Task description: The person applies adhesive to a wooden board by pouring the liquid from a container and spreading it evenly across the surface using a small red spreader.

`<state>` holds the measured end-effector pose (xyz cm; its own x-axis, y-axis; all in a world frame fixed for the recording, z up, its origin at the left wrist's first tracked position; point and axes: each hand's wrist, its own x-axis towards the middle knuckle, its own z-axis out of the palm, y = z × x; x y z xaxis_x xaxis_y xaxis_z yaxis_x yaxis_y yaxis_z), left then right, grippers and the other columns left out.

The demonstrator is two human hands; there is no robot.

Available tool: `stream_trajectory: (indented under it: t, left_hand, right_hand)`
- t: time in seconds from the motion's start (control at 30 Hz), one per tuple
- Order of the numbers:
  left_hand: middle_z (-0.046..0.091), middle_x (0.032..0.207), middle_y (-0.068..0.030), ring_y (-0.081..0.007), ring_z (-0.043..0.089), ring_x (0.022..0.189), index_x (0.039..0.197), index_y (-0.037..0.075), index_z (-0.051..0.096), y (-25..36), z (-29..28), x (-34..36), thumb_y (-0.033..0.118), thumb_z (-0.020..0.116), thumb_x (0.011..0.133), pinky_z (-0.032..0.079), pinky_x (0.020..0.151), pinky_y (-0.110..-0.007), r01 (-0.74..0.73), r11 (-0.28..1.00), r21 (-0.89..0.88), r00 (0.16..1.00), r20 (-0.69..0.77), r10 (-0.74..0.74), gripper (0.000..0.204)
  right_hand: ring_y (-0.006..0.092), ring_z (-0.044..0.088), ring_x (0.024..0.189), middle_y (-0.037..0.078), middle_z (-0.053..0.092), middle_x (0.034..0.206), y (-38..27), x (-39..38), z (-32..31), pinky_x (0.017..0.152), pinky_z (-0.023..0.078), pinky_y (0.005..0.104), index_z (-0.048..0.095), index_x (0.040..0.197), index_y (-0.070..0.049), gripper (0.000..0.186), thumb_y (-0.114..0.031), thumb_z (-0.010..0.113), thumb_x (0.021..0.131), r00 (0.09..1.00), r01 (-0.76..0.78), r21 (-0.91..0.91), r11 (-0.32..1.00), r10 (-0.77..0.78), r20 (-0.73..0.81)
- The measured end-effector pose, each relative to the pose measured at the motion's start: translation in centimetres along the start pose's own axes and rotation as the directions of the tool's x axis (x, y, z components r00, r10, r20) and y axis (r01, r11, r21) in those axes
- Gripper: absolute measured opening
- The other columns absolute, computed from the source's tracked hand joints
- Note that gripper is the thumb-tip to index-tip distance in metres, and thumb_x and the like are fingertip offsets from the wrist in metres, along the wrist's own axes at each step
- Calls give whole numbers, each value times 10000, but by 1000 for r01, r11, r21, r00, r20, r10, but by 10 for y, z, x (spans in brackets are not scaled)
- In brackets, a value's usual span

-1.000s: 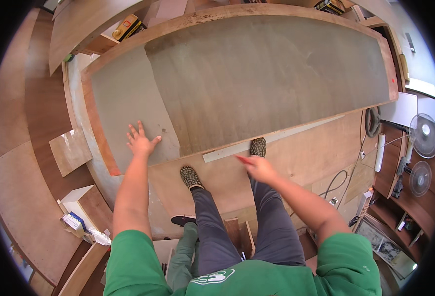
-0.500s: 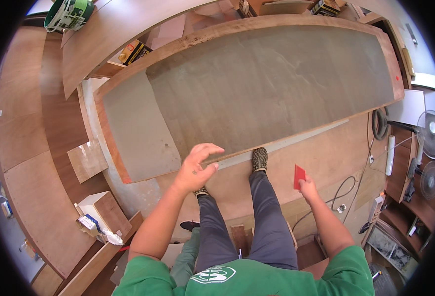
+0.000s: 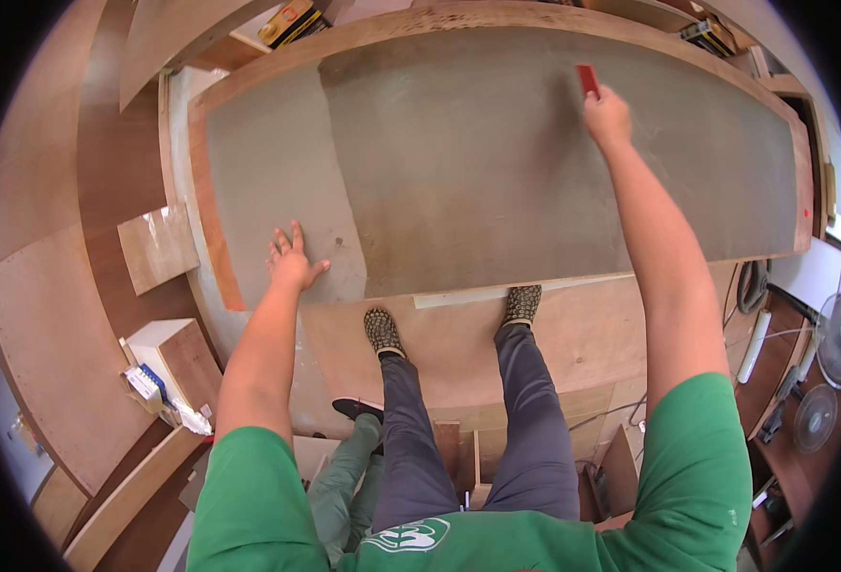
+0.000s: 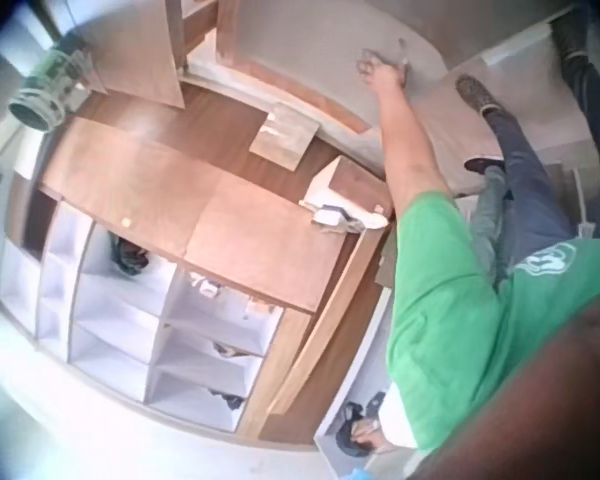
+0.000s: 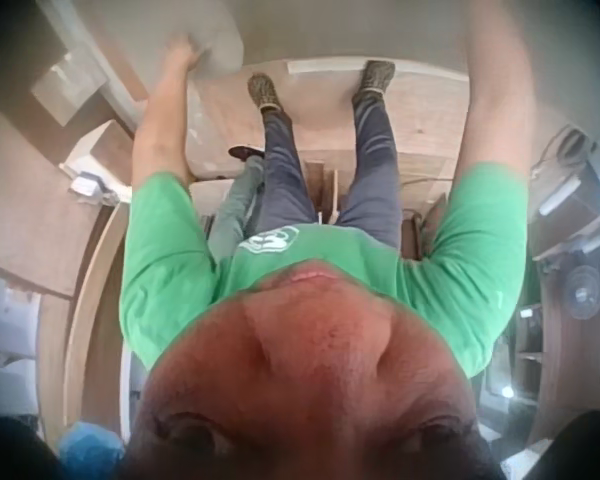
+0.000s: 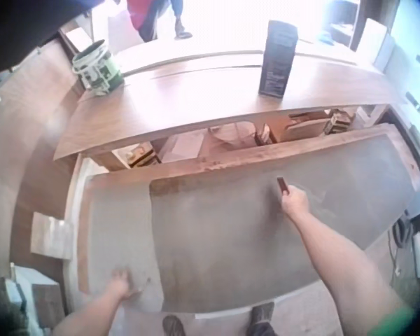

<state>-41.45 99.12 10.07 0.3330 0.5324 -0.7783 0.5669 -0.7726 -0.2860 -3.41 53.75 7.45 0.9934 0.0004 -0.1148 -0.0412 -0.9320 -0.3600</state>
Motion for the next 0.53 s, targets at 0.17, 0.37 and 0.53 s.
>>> stream_trajectory:
  t: [0.17, 0.37, 0.53]
  left_hand:
    - [-62, 1679, -213, -417, 85, 1545, 1610, 246, -140, 3, -5, -1, 490, 748, 857, 197, 1233, -523, -34, 999, -30, 999, 1, 34, 1189]
    - [-30, 1667, -259, -455, 119, 1530, 1614, 218, -123, -7, -5, 3, 518, 749, 847, 246, 1207, -541, -45, 999, -5, 999, -22, 45, 1199]
    - [-45, 1668, -252, -444, 101, 1535, 1615, 220, -116, -6, -6, 5, 532, 732, 860, 217, 1212, -572, -51, 998, -33, 999, 7, 51, 1177]
  right_hand:
    - [395, 625, 1162, 214, 677, 1215, -51, 37, 19, 985, 492, 475, 678, 1184, -82, 386, -205, 445, 902, 990, -77, -140, 987, 93, 110]
    - [375, 625, 1192, 210, 671, 1249, -175, 26, 73, 1010, 485, 465, 686, 1208, -65, 435, -223, 463, 870, 987, 95, -117, 989, -78, 142]
    - [309, 645, 1202, 180, 682, 1257, -294, 4, 123, 1009, 516, 417, 718, 1213, -143, 355, -251, 538, 927, 959, 187, -121, 975, -155, 235]
